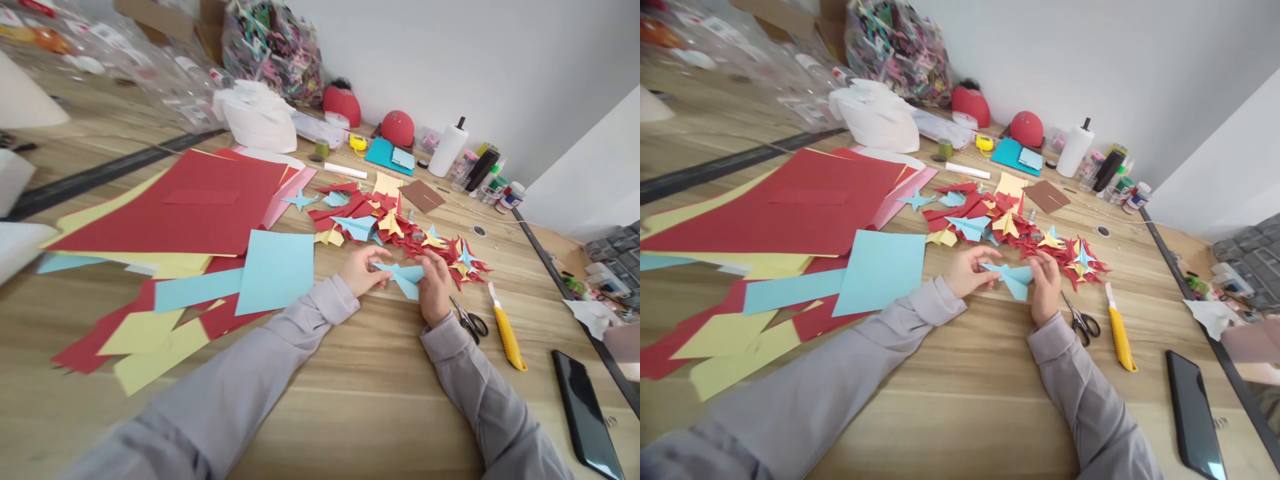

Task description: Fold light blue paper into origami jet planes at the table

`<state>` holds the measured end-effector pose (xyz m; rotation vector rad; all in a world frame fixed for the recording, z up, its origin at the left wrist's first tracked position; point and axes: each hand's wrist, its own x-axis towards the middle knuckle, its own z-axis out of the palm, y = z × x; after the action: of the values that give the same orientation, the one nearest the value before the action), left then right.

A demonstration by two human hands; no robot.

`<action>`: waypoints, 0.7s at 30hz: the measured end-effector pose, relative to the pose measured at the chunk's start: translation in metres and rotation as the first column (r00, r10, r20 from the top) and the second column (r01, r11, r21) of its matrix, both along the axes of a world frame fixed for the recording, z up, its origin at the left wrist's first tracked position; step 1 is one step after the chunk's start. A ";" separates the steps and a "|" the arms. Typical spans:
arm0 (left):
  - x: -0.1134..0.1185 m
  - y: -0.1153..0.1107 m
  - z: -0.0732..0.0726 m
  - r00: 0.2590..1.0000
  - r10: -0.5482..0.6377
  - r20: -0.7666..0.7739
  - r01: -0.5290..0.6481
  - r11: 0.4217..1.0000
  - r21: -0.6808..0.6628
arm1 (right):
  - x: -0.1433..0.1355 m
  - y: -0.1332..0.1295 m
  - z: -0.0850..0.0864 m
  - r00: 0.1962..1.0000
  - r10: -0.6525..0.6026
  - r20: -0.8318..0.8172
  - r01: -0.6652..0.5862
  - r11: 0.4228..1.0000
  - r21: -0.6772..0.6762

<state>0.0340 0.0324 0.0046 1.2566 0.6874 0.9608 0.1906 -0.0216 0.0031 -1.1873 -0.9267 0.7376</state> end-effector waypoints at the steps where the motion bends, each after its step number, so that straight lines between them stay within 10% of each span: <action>1: 0.000 -0.001 0.000 1.000 -0.020 -0.015 0.020 1.000 0.003 | -0.001 -0.001 0.001 0.998 0.028 0.062 -0.028 1.000 -0.011; 21: 0.001 0.005 -0.004 0.996 0.067 0.063 -0.066 0.997 -0.031 | -0.002 -0.005 0.008 0.903 0.404 0.144 -0.342 0.881 -0.327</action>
<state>0.0350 0.0373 0.0011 1.1790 0.6945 1.0379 0.1883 -0.0269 0.0110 -1.3824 -1.2787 1.1094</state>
